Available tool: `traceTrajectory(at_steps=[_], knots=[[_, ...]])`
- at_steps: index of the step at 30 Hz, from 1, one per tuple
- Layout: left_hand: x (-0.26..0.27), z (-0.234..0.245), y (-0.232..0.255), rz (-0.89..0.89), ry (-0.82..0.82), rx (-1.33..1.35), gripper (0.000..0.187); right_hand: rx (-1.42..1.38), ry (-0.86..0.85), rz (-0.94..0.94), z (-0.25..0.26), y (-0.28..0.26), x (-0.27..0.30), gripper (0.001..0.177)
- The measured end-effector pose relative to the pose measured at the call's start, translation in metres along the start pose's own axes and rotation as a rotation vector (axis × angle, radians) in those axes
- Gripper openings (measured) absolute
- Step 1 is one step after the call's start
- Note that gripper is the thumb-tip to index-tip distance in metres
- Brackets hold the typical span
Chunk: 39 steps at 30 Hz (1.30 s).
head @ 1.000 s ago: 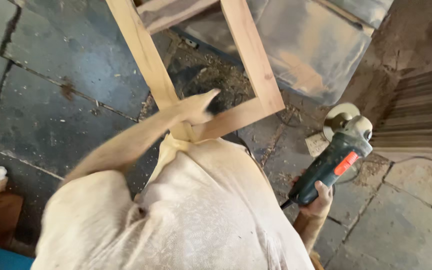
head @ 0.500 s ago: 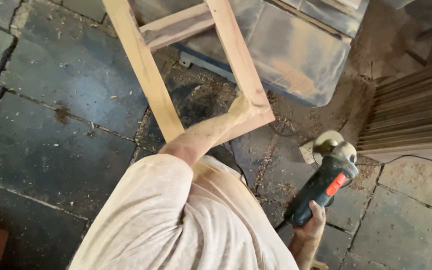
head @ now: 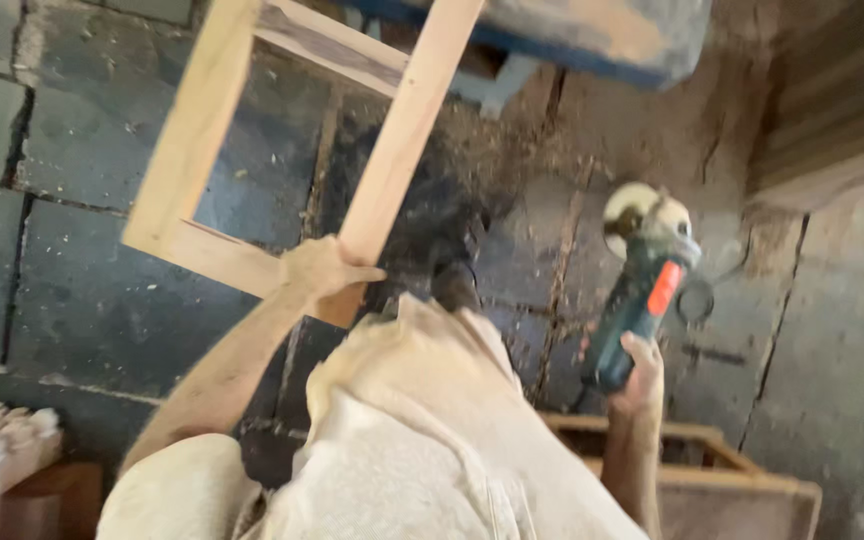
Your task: The person uses an angle grinder with a sanding disc to smooth the surface of a wooden frame. They move the tool along the edges and flat surfaces of the frame, generating sawdust, and briefly reposition the frame to access different areas.
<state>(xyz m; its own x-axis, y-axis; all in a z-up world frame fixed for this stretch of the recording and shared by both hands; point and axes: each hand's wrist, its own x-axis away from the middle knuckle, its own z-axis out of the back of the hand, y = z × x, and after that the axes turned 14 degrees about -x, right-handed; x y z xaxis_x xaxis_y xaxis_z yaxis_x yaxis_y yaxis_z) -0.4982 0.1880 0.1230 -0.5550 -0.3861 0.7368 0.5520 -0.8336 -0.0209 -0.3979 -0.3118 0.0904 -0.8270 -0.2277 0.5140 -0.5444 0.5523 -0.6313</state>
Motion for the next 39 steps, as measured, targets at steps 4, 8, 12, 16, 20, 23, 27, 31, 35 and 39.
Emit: traceTrajectory(at_steps=[4,8,12,16,20,23,27,31,35,39], knots=[[0.033,-0.016,-0.03,-0.123,0.221,-0.09,0.086,-0.059,-0.082,0.0,-0.016,0.008,0.017,0.044],[0.017,-0.017,-0.071,-0.106,0.007,-0.271,0.072,-0.059,-0.045,0.068,-0.041,0.009,0.004,0.043],[0.001,-0.004,-0.129,-0.027,0.061,-0.239,0.083,-0.076,-0.073,0.167,-0.067,0.013,-0.026,0.046],[-0.02,0.022,-0.178,0.067,-0.163,-0.291,0.095,-0.162,-0.07,0.206,-0.095,0.015,-0.052,0.047],[-0.051,0.068,-0.235,0.004,-0.139,-0.484,0.103,-0.197,-0.065,0.221,-0.129,0.015,-0.062,0.048],[-0.095,0.11,-0.276,-0.091,-0.066,-0.658,0.117,-0.188,-0.036,0.257,-0.158,0.022,-0.07,0.05],[-0.173,0.185,-0.329,-0.153,-0.085,-0.79,0.117,-0.185,0.062,0.317,-0.201,0.048,-0.069,0.053],[-0.261,0.275,-0.339,-0.244,-0.105,-1.02,0.111,-0.292,0.115,0.396,-0.257,0.088,-0.063,0.052],[-0.311,0.339,-0.295,-0.38,-0.01,-1.103,0.112,-0.345,0.235,0.437,-0.298,0.124,-0.055,0.053],[-0.309,0.355,-0.22,-0.551,0.113,-1.105,0.115,-0.374,0.343,0.435,-0.32,0.143,-0.042,0.056]])
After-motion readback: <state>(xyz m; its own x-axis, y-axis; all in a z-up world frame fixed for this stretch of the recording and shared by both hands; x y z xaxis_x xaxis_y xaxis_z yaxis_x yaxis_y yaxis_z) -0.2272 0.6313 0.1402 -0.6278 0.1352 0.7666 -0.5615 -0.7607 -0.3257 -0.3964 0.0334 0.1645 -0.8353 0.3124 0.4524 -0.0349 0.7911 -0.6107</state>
